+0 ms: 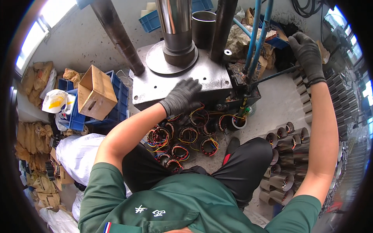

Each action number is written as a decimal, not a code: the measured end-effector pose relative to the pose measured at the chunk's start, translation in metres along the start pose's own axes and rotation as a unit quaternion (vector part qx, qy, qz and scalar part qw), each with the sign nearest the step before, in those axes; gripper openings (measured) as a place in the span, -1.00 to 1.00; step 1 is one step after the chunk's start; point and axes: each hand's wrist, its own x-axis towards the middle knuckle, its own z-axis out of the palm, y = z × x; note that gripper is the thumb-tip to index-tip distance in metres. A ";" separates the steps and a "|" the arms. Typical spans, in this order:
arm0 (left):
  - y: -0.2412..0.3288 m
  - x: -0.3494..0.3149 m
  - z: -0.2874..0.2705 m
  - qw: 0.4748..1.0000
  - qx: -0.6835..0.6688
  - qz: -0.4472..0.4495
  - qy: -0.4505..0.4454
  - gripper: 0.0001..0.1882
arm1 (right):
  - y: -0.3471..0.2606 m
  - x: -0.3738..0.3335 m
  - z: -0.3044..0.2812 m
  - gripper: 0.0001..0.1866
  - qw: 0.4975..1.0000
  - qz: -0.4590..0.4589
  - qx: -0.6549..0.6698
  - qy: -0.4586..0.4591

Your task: The person places a metal housing into a hydraulic press, then uses a thin metal tool to arrange wires inside a motor stator before inserting the stator into the housing and operating the press.

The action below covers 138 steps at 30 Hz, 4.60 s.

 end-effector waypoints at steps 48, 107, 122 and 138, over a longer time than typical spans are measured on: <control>-0.017 0.040 -0.006 0.708 -0.636 -0.040 0.306 -0.38 | -0.237 -0.078 0.148 -0.82 0.886 -0.182 0.427 -0.022; -0.067 0.153 -0.056 0.941 0.092 -0.325 -0.006 -0.42 | -0.183 -0.354 0.096 -0.51 0.407 0.441 0.791 -0.118; -0.085 0.133 -0.057 0.935 -0.026 -0.341 0.094 -0.23 | 0.107 -0.331 0.053 -0.49 0.808 0.427 0.281 -0.294; -0.068 0.134 -0.050 0.930 -0.007 -0.339 0.142 -0.35 | 0.210 -0.518 0.152 -0.41 0.753 0.464 0.021 -0.466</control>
